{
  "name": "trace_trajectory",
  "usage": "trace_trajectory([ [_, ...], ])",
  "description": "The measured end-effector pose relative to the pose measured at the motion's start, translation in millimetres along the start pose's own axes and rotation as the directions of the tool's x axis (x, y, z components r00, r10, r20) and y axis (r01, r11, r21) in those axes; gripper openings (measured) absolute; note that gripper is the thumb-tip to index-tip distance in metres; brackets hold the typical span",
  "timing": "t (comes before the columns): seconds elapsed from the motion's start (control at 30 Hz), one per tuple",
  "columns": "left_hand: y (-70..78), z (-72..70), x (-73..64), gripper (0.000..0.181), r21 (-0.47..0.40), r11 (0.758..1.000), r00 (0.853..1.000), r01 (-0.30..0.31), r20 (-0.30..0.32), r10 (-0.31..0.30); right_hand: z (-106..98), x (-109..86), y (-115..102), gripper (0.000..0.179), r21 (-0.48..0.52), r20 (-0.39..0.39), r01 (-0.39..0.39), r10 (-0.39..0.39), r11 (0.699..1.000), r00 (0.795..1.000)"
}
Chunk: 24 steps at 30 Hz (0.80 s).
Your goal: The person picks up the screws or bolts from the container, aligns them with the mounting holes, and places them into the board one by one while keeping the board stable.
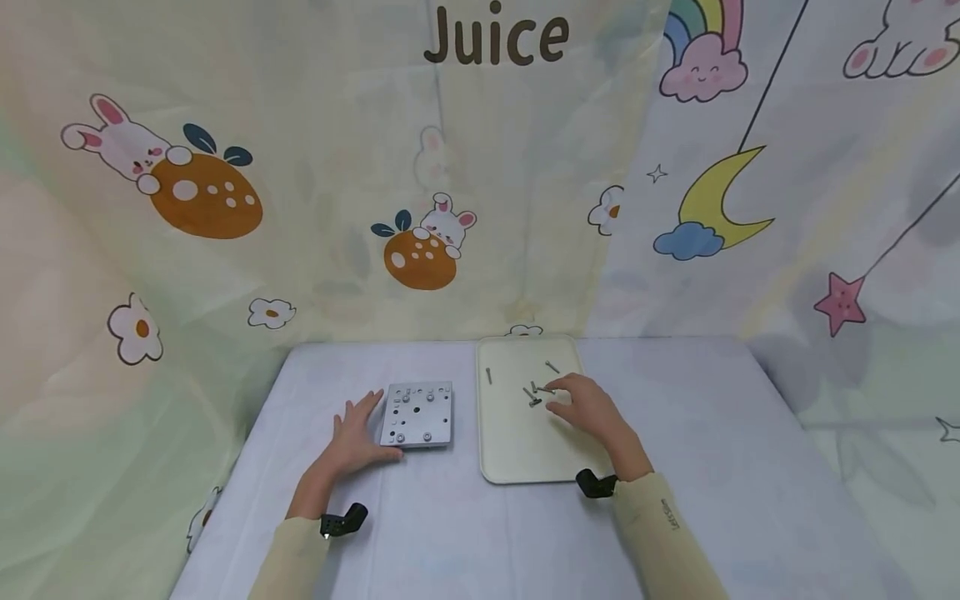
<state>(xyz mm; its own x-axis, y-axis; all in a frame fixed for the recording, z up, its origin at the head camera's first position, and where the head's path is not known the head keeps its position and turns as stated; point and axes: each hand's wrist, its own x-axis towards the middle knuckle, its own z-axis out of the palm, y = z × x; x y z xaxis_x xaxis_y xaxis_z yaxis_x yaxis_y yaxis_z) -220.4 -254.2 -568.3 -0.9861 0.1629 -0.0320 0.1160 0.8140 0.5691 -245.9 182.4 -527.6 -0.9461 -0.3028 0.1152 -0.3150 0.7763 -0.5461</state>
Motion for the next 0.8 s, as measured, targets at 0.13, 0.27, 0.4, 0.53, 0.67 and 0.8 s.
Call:
trace_trajectory([
  [0.13, -0.5, 2.3, 1.9, 0.129, -0.005, 1.0, 1.0, -0.001, 0.005, 0.001, 8.6, 10.2, -2.2, 0.023, -0.016, 0.048, -0.005, 0.006, 1.0, 0.999],
  [0.27, 1.9, 3.9, 5.8, 0.129, -0.03, 0.999, 0.999, -0.03, 0.012, 0.03, 16.5, 19.1, -2.2, 0.018, -0.024, 0.067, -0.023, 0.025, 0.999, 0.997],
  [0.4, 4.4, 5.4, 8.3, 0.13, -0.054, 0.998, 0.999, -0.036, 0.012, 0.037, 23.0, 25.1, 1.7, 0.017, -0.029, 0.075, -0.014, 0.016, 0.999, 0.997],
  [0.53, 4.7, 5.0, 8.8, 0.129, -0.076, 0.996, 0.999, -0.038, 0.008, 0.039, 26.9, 29.2, 4.8, 0.016, -0.032, 0.068, -0.02, 0.022, 0.999, 0.997],
  [0.67, 4.2, 3.8, 8.3, 0.127, -0.088, 0.996, 0.999, -0.031, 0.015, 0.033, 29.3, 32.3, 6.6, 0.015, -0.023, 0.079, -0.018, 0.02, 1.0, 0.997],
  [0.8, 3.1, 4.7, 8.4, 0.125, -0.098, 0.995, 1.0, -0.028, 0.007, 0.029, 32.5, 35.2, 8.1, 0.012, -0.03, 0.089, 0.006, -0.003, 1.0, 0.996],
])
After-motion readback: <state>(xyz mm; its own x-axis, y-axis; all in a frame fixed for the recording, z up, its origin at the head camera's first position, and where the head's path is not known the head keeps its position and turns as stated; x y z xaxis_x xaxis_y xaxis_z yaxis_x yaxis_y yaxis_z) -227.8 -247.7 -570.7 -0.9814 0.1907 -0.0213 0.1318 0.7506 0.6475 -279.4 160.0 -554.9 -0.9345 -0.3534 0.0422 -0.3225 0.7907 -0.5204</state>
